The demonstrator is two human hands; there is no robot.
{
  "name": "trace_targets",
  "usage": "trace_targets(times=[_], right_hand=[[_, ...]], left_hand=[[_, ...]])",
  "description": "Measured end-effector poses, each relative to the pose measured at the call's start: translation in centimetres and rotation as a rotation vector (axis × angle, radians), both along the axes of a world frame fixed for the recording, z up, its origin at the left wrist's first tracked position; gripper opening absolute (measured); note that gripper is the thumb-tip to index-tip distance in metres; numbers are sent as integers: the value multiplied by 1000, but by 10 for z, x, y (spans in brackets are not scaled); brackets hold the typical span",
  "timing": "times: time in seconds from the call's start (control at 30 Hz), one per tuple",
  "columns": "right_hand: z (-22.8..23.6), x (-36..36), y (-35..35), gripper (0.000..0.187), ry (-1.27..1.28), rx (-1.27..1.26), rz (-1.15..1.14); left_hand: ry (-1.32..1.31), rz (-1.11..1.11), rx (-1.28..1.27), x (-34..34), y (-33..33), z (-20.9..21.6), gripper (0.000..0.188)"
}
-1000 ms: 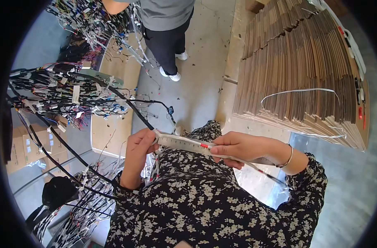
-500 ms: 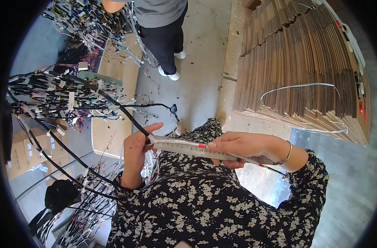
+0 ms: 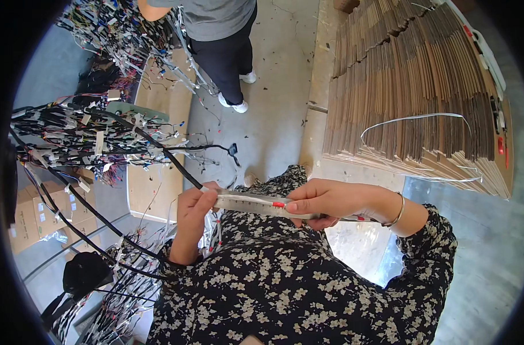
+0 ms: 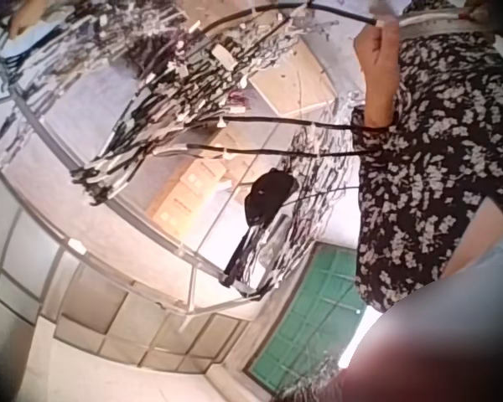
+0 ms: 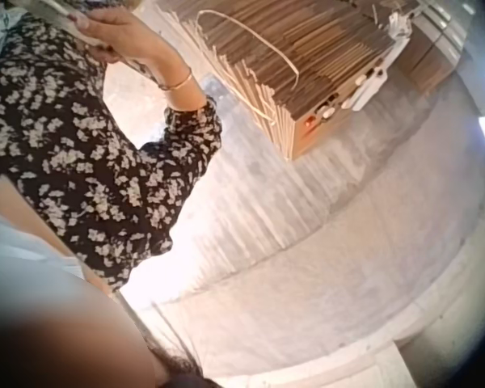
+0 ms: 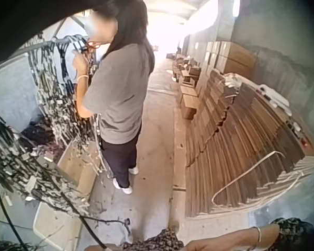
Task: Measuring the length of electrical wire harnesses using a metal ruler and organizing them in a factory environment.
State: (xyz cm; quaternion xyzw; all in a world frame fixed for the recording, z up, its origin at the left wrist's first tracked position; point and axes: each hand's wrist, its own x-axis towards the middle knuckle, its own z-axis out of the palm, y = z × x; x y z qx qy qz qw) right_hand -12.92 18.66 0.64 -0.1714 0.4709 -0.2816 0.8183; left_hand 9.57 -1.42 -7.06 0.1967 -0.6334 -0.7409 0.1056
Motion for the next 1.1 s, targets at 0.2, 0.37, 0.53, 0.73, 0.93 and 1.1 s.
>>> trace_targets(times=[0.2, 0.37, 0.53, 0.73, 0.93, 1.1], right_hand=[[-3, 3, 1, 33, 41, -28, 9], [-8, 7, -1, 28, 50, -40, 1], [-5, 6, -9, 33, 62, -68, 12], [0, 3, -19, 32, -76, -19, 33], [-4, -12, -4, 27, 83, -165, 197], [11, -30, 16, 26, 130, -188, 178]], left_hand=[[-176, -41, 288, 0, -4, 8, 23], [-121, -25, 319, 4, -8, 12, 19], [-146, 12, 287, 5, -9, 9, 18], [-106, 62, 365, 11, -12, 16, 16], [-101, 461, 311, 19, -21, 18, 17], [65, 428, 360, 32, -26, 13, 15]])
